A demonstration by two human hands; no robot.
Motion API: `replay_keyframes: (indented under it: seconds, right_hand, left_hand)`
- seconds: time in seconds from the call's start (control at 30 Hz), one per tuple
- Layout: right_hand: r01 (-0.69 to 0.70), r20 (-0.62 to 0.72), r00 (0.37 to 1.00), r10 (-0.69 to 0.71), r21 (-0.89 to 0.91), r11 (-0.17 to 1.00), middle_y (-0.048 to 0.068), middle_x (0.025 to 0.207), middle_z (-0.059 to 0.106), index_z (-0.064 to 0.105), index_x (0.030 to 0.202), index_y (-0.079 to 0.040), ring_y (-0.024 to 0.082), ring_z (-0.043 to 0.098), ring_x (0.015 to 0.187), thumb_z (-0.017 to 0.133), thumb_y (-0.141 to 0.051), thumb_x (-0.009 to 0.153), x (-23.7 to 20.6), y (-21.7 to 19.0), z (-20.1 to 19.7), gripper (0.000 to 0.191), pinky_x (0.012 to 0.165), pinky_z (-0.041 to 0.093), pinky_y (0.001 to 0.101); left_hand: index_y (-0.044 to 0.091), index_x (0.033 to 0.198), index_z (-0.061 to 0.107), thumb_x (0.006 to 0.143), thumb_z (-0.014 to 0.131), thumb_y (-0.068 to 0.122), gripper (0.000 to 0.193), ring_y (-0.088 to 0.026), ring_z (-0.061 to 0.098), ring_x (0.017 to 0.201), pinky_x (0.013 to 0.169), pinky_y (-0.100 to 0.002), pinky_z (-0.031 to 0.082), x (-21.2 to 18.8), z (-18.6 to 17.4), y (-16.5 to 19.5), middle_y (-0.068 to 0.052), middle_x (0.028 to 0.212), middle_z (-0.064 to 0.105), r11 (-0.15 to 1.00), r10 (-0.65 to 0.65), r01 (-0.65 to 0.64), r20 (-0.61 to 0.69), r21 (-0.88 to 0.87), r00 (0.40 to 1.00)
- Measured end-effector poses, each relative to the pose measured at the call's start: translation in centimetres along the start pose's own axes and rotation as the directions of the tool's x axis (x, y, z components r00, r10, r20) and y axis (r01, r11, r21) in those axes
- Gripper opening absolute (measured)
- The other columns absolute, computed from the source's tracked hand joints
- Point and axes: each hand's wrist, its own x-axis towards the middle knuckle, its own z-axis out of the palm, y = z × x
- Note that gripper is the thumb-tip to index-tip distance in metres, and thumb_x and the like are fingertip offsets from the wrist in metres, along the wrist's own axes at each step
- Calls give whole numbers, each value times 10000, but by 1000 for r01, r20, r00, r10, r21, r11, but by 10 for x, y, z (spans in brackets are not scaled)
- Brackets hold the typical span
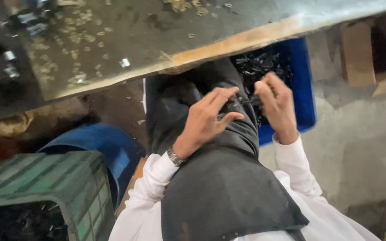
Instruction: The person sits at a workbench assembling lock cylinder cores. They pick small metal pin components from the table, insert them one at a time into the cylinder held in one hand, and set finished cylinders aside while reaching for the next part.
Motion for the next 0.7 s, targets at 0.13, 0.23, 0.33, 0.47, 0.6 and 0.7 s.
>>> replay_keyframes:
  seconds: [0.13,0.23,0.33,0.47,0.6,0.7]
  right_hand:
    - [-266,-240,929,282,96,959,-20,725,474,552,950,-32,90,430,615,579,-258,1071,-9,40,-42,258,534,335,270]
    - [-272,-298,933,203,-213,938,71,810,585,576,1141,-8,237,555,703,582,-319,1128,-7,89,-70,312,629,417,371]
    - [-226,-321,946,41,-568,792,170,1012,724,535,1382,20,392,677,899,569,-326,1151,-14,141,-94,418,774,485,467]
    - [-310,-385,916,108,-512,801,198,1062,739,514,1422,1,379,699,972,528,-351,1162,-16,178,-120,438,847,512,461]
    - [-389,-292,907,303,-309,868,171,1097,728,577,1338,-18,289,728,940,537,-397,1112,-8,180,-117,443,832,533,400]
    - [-394,-276,912,302,-394,830,173,1084,734,633,1291,-22,259,721,930,585,-386,1071,2,168,-105,428,810,517,387]
  left_hand:
    - [52,1280,619,904,802,224,453,-299,682,1040,888,-353,560,3,1,-15,-112,1179,681,998,-70,70,2,4,998]
    - [53,1281,627,931,787,178,405,-256,717,968,798,-334,577,-2,1,-23,-105,1157,690,977,-203,207,72,-49,976]
    - [56,1249,640,919,789,175,381,-248,708,884,763,-350,559,-7,0,-27,-98,1128,695,979,-205,201,102,44,973]
    - [60,1179,672,915,778,148,298,-229,703,821,721,-354,543,-10,2,-31,-79,1046,705,975,-216,210,99,75,971]
    - [69,1124,693,936,758,172,225,-264,688,840,725,-371,534,-7,2,-36,-73,966,697,976,-184,165,137,141,973]
    - [74,1084,687,943,745,179,186,-289,671,862,748,-388,527,-3,0,-37,-77,954,687,982,-92,62,163,178,982]
